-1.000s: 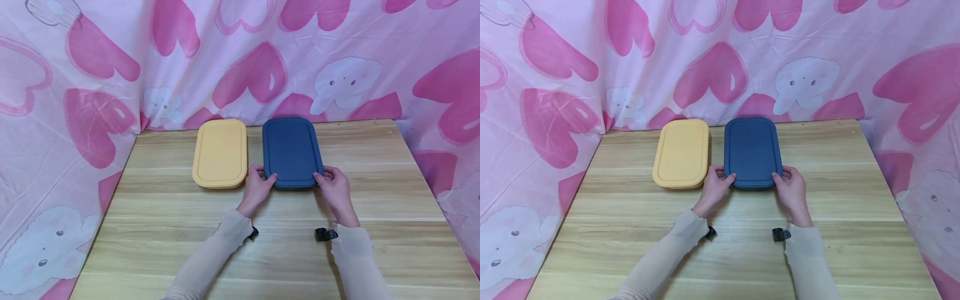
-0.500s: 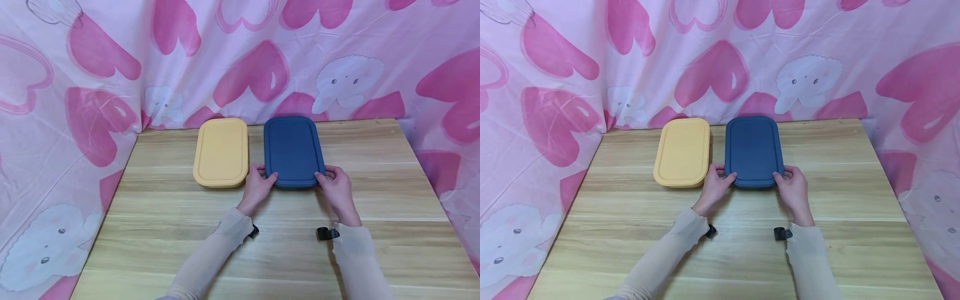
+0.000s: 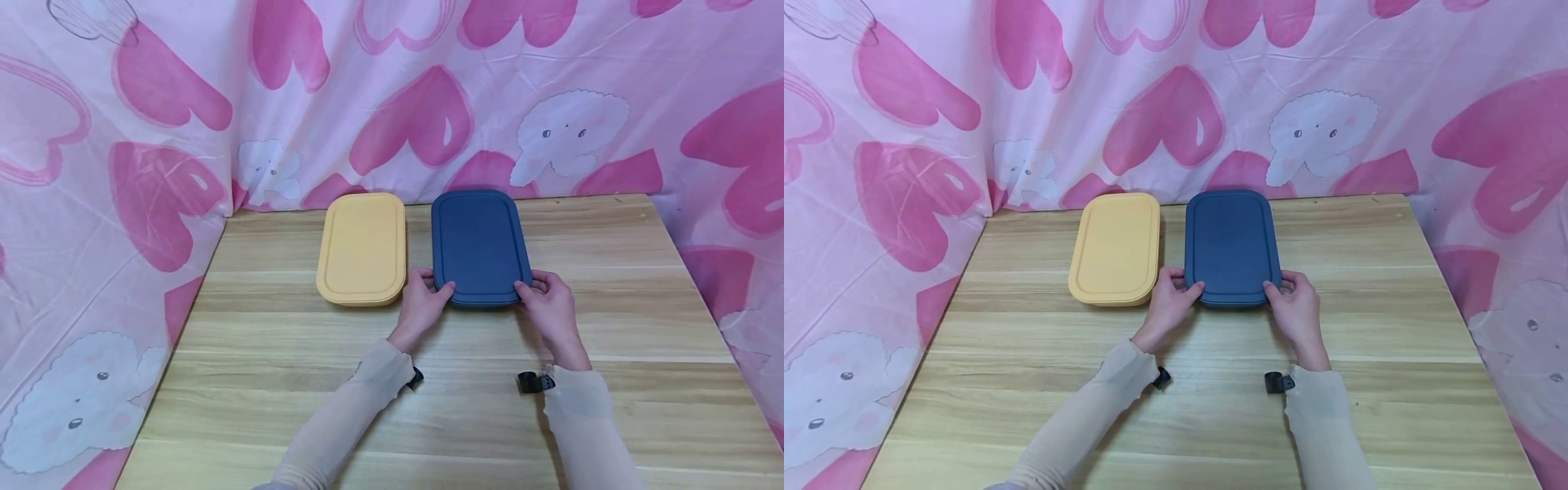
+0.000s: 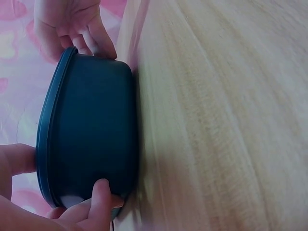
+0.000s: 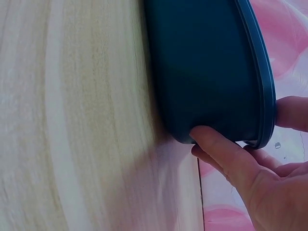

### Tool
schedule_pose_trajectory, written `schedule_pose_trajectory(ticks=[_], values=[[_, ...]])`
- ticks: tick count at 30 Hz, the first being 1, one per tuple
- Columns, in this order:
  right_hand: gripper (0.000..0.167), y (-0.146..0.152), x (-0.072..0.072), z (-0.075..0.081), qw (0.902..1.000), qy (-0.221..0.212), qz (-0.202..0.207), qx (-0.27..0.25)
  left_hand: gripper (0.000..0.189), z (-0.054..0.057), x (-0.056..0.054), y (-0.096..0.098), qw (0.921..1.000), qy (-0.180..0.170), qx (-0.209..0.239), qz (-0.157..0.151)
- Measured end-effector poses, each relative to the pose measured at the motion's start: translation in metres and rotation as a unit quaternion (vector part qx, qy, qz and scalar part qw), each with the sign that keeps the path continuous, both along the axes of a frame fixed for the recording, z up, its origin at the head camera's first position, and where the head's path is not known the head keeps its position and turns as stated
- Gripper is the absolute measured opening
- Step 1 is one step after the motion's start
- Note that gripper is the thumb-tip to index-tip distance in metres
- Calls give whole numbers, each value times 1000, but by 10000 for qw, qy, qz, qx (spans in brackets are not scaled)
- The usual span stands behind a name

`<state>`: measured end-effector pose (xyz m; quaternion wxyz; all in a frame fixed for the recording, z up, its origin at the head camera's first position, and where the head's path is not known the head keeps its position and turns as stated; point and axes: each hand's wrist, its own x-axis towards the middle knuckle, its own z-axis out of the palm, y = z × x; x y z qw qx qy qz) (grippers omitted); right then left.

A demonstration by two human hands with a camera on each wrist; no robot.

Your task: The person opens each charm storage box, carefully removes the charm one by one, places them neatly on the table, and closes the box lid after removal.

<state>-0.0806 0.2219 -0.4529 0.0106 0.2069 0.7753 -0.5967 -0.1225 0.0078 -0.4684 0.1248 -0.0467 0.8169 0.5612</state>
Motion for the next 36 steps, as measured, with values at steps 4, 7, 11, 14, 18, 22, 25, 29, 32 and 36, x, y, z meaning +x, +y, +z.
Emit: schedule_pose_trajectory(ticks=[4, 7, 11, 14, 18, 22, 25, 29, 32, 36], values=[[51, 0, 0, -1, 10000, 35, 3, -26, 43, 0, 1, 1, 10000, 68, 64, -2], [51, 1, 1, -1, 9999, 70, 8, -77, 42, 0, 2, 2, 9999, 135, 62, -33], [52, 2, 2, -1, 9998, 132, 18, -153, 43, 0, 3, 3, 9997, 251, -4, -65], [52, 2, 2, -2, 9998, 170, 21, -142, 43, 1, 4, 3, 9995, 307, -16, -67], [52, 2, 2, -4, 9998, 191, 2, -114, 43, 1, 4, 3, 9994, 344, -28, -58], [53, 2, 2, -5, 9997, 183, -9, -152, 42, 0, 5, 3, 9992, 388, -65, -63], [54, 3, 1, -5, 9997, 161, 6, -170, 42, 0, 4, 2, 9991, 407, -98, -73], [53, 2, 1, -5, 9997, 165, -18, -177, 42, 0, 4, 2, 9989, 444, -25, -118], [52, 0, 1, -6, 9996, 200, -76, -175, 43, 0, 4, 0, 9988, 466, 20, -155], [52, 0, 1, -7, 9996, 230, -84, -158, 43, 0, 4, 0, 9986, 508, -15, -174]])
